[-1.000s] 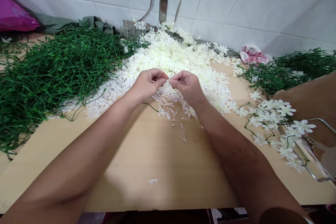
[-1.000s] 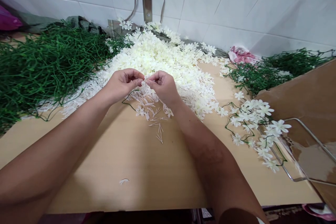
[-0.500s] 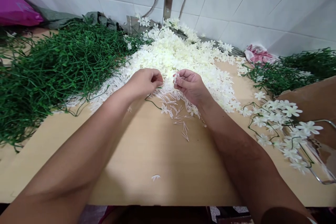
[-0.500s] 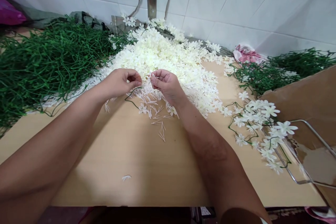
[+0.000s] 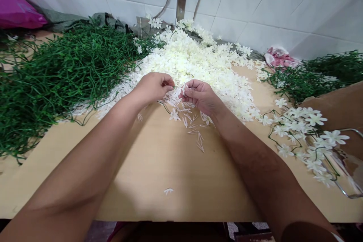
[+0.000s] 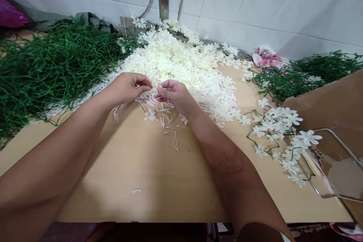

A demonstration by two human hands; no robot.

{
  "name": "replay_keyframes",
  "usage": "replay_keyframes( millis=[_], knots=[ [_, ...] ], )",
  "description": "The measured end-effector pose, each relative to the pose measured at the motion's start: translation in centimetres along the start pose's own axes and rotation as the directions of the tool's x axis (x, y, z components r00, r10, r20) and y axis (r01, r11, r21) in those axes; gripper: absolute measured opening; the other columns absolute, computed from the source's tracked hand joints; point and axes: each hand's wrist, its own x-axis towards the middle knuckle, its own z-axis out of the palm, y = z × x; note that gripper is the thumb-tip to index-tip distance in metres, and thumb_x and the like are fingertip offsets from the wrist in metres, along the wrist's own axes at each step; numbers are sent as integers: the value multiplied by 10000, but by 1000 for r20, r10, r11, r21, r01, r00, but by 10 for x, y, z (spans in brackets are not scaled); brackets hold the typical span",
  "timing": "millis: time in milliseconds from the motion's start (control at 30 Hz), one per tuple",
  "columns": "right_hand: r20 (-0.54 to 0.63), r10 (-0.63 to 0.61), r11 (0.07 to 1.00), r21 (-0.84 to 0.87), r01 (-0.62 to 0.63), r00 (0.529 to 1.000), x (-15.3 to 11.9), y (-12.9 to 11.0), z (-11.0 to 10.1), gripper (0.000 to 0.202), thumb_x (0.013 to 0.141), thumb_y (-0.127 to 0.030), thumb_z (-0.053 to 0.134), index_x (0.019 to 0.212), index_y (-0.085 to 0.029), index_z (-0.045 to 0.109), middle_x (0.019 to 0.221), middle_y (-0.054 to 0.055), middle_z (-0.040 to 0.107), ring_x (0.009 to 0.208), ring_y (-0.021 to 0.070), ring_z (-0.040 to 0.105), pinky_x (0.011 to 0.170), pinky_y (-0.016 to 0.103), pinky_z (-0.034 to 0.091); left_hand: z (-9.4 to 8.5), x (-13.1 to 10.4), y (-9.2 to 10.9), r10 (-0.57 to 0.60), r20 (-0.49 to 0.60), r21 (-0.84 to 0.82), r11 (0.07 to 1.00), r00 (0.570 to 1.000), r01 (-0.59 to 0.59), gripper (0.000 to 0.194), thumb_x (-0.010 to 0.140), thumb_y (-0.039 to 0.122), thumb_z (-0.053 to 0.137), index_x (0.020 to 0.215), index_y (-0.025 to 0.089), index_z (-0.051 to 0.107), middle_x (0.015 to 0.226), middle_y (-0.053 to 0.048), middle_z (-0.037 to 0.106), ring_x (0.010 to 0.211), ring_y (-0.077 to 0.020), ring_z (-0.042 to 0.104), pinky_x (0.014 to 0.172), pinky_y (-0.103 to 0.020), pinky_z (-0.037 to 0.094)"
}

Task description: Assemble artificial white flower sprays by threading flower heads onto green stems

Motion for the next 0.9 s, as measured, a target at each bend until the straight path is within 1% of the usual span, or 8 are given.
replay_keyframes(
  millis=[167,300,367,433,567,667,800,900],
  knots=[
    [-54,-33,999,22,34,998,1,3,-1,427,480,-339,881,697,-174,551,642,-31,667,646,85,655,628,207,540,-1,1,1,-14,-61,-91,996,998,8,104,700,202,613,747,174,702,644,-12,639,610,-125,498,644,-274,376],
    [-97,-68,997,17,70,993,3,4,-1,416,489,-348,873,700,-178,557,656,-42,639,665,68,629,640,196,533,2,1,5,-41,-103,-198,980,994,20,64,689,169,637,733,164,683,638,-5,617,610,-118,489,638,-271,375],
    [-121,-92,996,9,94,988,5,5,-2,411,495,-359,869,692,-182,554,650,-48,622,646,60,606,627,193,527,4,0,8,-70,-70,-296,954,995,47,26,679,149,658,703,155,667,602,4,583,585,-111,478,628,-271,370],
    [-133,-113,994,-7,113,985,6,6,-3,404,505,-371,864,679,-185,551,636,-53,606,602,50,573,622,199,526,6,-1,13,-92,-4,-401,912,996,83,26,675,124,669,680,146,655,578,9,564,567,-102,481,619,-269,372],
    [-112,-124,992,-20,123,986,7,7,-5,383,529,-357,861,660,-179,548,619,-56,570,574,43,547,671,230,541,10,-2,19,-132,88,-529,833,987,158,50,670,87,664,661,133,648,603,-1,607,560,-90,517,600,-255,392],
    [-97,-102,995,7,103,990,6,5,-7,383,516,-336,874,639,-173,549,620,-51,568,618,59,585,730,260,559,10,-3,19,-173,102,-561,804,980,200,45,665,91,668,662,133,653,595,1,620,547,-88,526,571,-245,392],
    [-81,-73,996,51,77,994,4,1,-7,397,472,-326,894,621,-161,566,625,-43,587,664,82,628,793,307,578,7,-3,18,-151,90,-594,785,984,174,53,665,82,673,655,132,659,619,1,638,588,-84,544,608,-241,412],
    [-87,-47,996,74,53,995,2,-2,-5,404,438,-309,905,607,-149,575,622,-36,598,674,98,654,806,317,582,7,-5,18,-155,98,-617,765,983,182,54,679,80,668,660,130,661,623,10,634,593,-73,535,628,-236,410]
  ],
)
